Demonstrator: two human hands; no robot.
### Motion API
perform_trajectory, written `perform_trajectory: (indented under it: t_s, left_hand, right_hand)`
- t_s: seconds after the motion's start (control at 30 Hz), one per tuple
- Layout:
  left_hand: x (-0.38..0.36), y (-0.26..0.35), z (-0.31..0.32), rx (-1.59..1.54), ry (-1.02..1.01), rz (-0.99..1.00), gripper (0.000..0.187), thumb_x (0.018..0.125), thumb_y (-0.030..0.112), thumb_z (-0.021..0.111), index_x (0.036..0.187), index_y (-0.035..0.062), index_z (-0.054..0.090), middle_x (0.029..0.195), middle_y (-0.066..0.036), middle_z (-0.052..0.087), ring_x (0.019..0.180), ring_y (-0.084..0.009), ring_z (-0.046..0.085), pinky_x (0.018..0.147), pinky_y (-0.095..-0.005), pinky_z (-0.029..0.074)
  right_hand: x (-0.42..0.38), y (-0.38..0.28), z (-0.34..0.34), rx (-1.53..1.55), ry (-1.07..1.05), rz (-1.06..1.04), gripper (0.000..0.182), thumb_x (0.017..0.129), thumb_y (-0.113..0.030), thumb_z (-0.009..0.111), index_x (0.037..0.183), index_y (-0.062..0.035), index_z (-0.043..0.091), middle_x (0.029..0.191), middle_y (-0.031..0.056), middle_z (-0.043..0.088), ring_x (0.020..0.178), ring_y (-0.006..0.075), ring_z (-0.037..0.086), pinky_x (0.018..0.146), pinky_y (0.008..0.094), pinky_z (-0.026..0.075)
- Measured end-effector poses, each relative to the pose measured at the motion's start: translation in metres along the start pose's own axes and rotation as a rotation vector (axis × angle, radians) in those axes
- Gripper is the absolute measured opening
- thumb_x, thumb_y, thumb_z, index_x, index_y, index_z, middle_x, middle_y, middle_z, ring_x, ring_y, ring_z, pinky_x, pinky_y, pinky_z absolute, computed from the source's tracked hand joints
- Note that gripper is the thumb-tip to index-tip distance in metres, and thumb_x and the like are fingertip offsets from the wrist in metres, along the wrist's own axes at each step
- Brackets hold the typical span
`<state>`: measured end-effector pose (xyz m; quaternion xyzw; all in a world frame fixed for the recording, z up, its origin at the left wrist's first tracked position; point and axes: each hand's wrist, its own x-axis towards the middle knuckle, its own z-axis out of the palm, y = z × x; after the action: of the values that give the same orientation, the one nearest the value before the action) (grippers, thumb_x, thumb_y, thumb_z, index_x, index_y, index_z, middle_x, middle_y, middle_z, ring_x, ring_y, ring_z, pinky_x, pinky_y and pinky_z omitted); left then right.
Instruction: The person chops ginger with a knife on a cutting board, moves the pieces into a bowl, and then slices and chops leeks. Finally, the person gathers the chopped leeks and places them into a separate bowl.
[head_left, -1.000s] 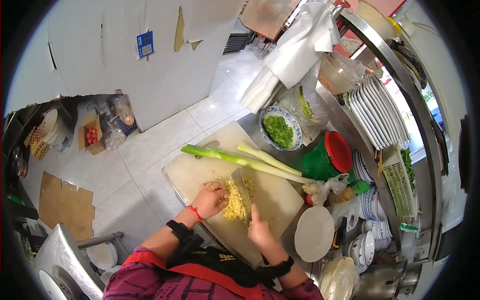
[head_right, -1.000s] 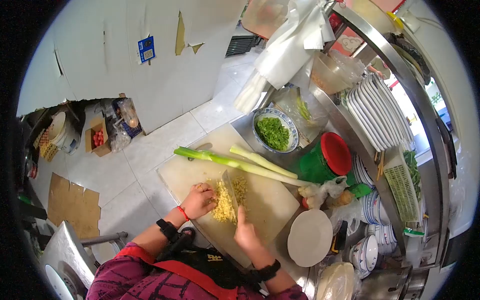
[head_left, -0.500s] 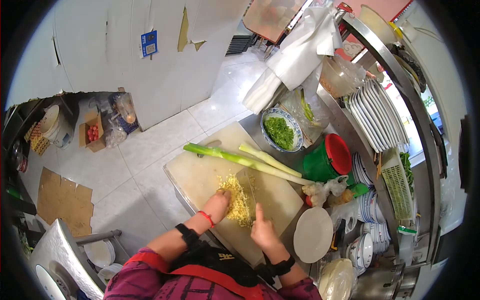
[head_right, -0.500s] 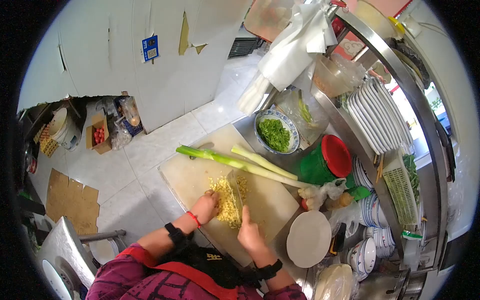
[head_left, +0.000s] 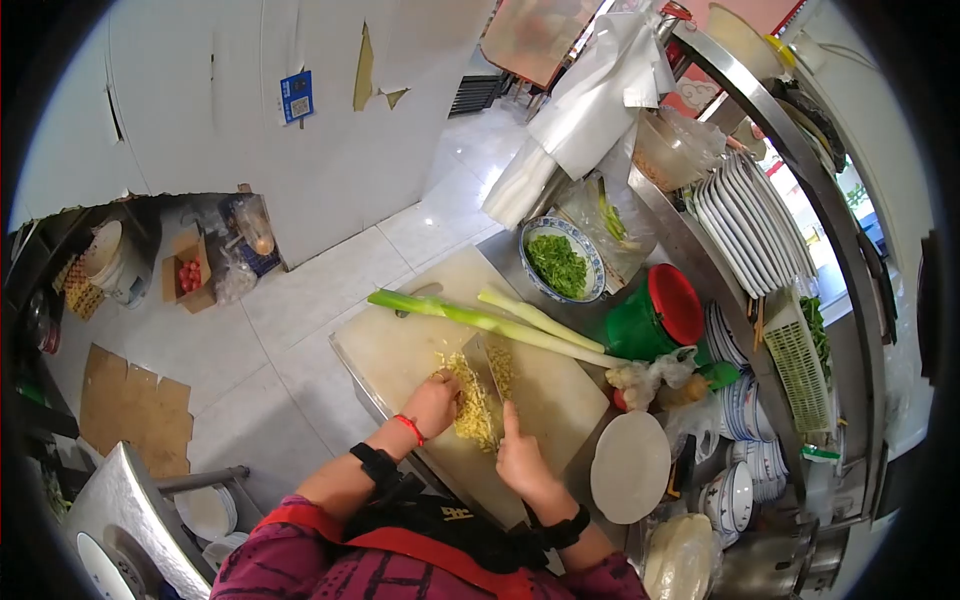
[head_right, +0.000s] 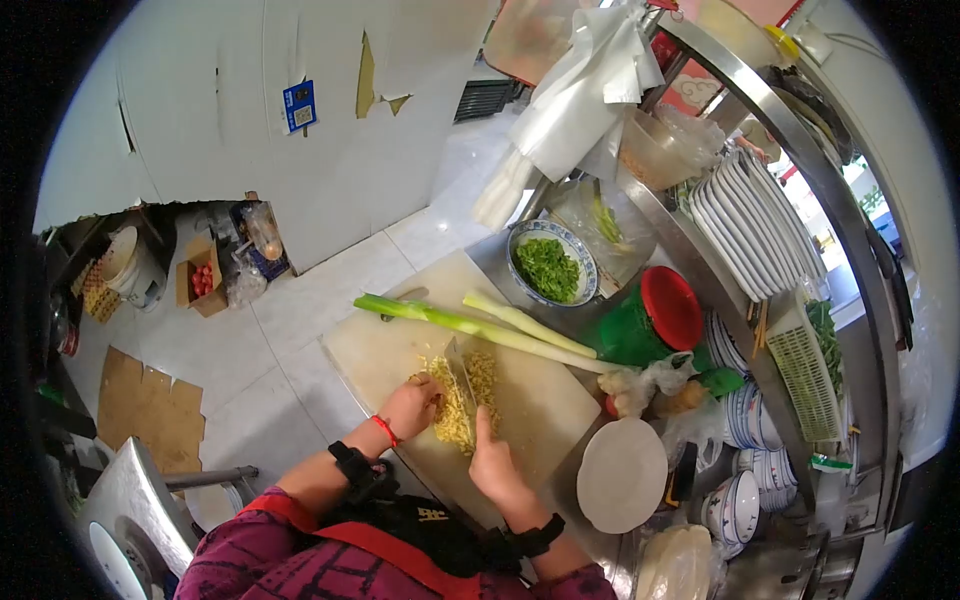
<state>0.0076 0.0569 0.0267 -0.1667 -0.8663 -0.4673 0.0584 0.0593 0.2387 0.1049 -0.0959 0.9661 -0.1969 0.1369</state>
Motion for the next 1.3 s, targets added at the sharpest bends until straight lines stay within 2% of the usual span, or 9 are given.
perform_trajectory:
  t_s: [0.37, 0.53, 0.6, 0.7, 0.83, 1.0, 1.13, 1.2, 1.3]
  left_hand:
    - [-0.011, 0.001, -0.021, -0.038, -0.026, -0.036, 0.035, 0.065, -0.004, 0.050, 0.099, -0.0017, 0.057, 0.089, -0.018, 0.055, 0.090, -0.0362, 0.052, 0.078, -0.0392, 0.045]
    - [0.018, -0.023, -0.016, 0.340, 0.246, -0.087, 0.038, 0.066, 0.000, 0.053, 0.103, -0.0034, 0.055, 0.098, -0.019, 0.051, 0.091, -0.0359, 0.050, 0.083, -0.0384, 0.043]
    - [0.028, -0.026, -0.008, 0.404, 0.236, -0.116, 0.033, 0.067, 0.003, 0.054, 0.099, -0.0048, 0.056, 0.097, -0.019, 0.052, 0.092, -0.0341, 0.048, 0.083, -0.0376, 0.041]
    - [0.030, -0.019, 0.003, 0.343, -0.081, 0.085, 0.022, 0.065, 0.001, 0.054, 0.087, -0.0014, 0.059, 0.089, -0.015, 0.056, 0.095, -0.0309, 0.051, 0.083, -0.0377, 0.042]
    - [0.011, 0.012, 0.010, 0.091, -0.137, 0.006, 0.037, 0.062, -0.003, 0.053, 0.097, 0.0023, 0.061, 0.094, -0.017, 0.057, 0.090, -0.0349, 0.054, 0.081, -0.0389, 0.045]
    - [0.008, 0.022, -0.001, 0.014, -0.124, 0.246, 0.032, 0.062, 0.002, 0.057, 0.093, 0.0003, 0.061, 0.092, -0.015, 0.058, 0.094, -0.0327, 0.052, 0.086, -0.0394, 0.042]
    - [-0.005, 0.021, -0.022, 0.144, -0.025, 0.139, 0.038, 0.063, 0.011, 0.065, 0.098, 0.0006, 0.057, 0.096, -0.016, 0.057, 0.096, -0.0330, 0.051, 0.088, -0.0388, 0.041]
    - [-0.012, 0.030, -0.038, 0.401, -0.238, -0.163, 0.061, 0.054, 0.026, 0.078, 0.105, 0.0008, 0.056, 0.101, -0.019, 0.054, 0.099, -0.0341, 0.049, 0.086, -0.0398, 0.042]
    - [-0.026, 0.020, -0.031, 0.403, -0.248, -0.177, 0.067, 0.051, 0.031, 0.081, 0.104, 0.0001, 0.052, 0.101, -0.020, 0.052, 0.099, -0.0359, 0.049, 0.086, -0.0395, 0.042]
  right_hand:
    - [-0.009, -0.008, 0.008, 0.021, -0.038, -0.088, 0.068, 0.077, 0.001, 0.048, 0.137, 0.0014, 0.016, 0.062, 0.0261, 0.055, 0.059, 0.0432, 0.056, 0.056, 0.0494, 0.044]
    - [-0.009, -0.010, -0.008, 0.010, -0.066, -0.022, 0.067, 0.078, -0.001, 0.048, 0.137, 0.0007, 0.016, 0.064, 0.0279, 0.055, 0.060, 0.0441, 0.056, 0.059, 0.0503, 0.045]
    - [-0.017, -0.018, -0.027, 0.134, 0.066, -0.048, 0.067, 0.078, -0.002, 0.048, 0.138, -0.0008, 0.017, 0.066, 0.0282, 0.056, 0.062, 0.0441, 0.056, 0.061, 0.0504, 0.045]
    - [-0.009, -0.004, -0.016, 0.032, 0.028, 0.039, 0.066, 0.079, -0.003, 0.048, 0.138, -0.0015, 0.018, 0.067, 0.0283, 0.056, 0.063, 0.0440, 0.057, 0.061, 0.0499, 0.045]
    - [-0.016, 0.011, -0.014, 0.012, 0.060, 0.064, 0.068, 0.078, -0.002, 0.049, 0.138, -0.0023, 0.017, 0.067, 0.0253, 0.058, 0.063, 0.0423, 0.058, 0.063, 0.0484, 0.046]
    - [-0.007, 0.001, -0.035, 0.103, 0.000, 0.050, 0.070, 0.077, -0.001, 0.049, 0.139, -0.0021, 0.016, 0.066, 0.0258, 0.057, 0.063, 0.0419, 0.058, 0.062, 0.0466, 0.047]
    - [-0.007, 0.000, -0.014, 0.024, 0.043, 0.057, 0.070, 0.077, -0.001, 0.048, 0.139, -0.0019, 0.015, 0.064, 0.0269, 0.056, 0.062, 0.0429, 0.057, 0.061, 0.0475, 0.046]
    - [-0.003, -0.004, -0.016, 0.069, -0.004, 0.012, 0.070, 0.077, -0.001, 0.048, 0.139, -0.0017, 0.015, 0.063, 0.0273, 0.055, 0.061, 0.0435, 0.056, 0.060, 0.0488, 0.045]
    - [-0.005, -0.007, -0.011, 0.060, -0.021, -0.018, 0.070, 0.078, -0.001, 0.047, 0.139, -0.0022, 0.014, 0.064, 0.0282, 0.055, 0.060, 0.0443, 0.056, 0.059, 0.0499, 0.045]
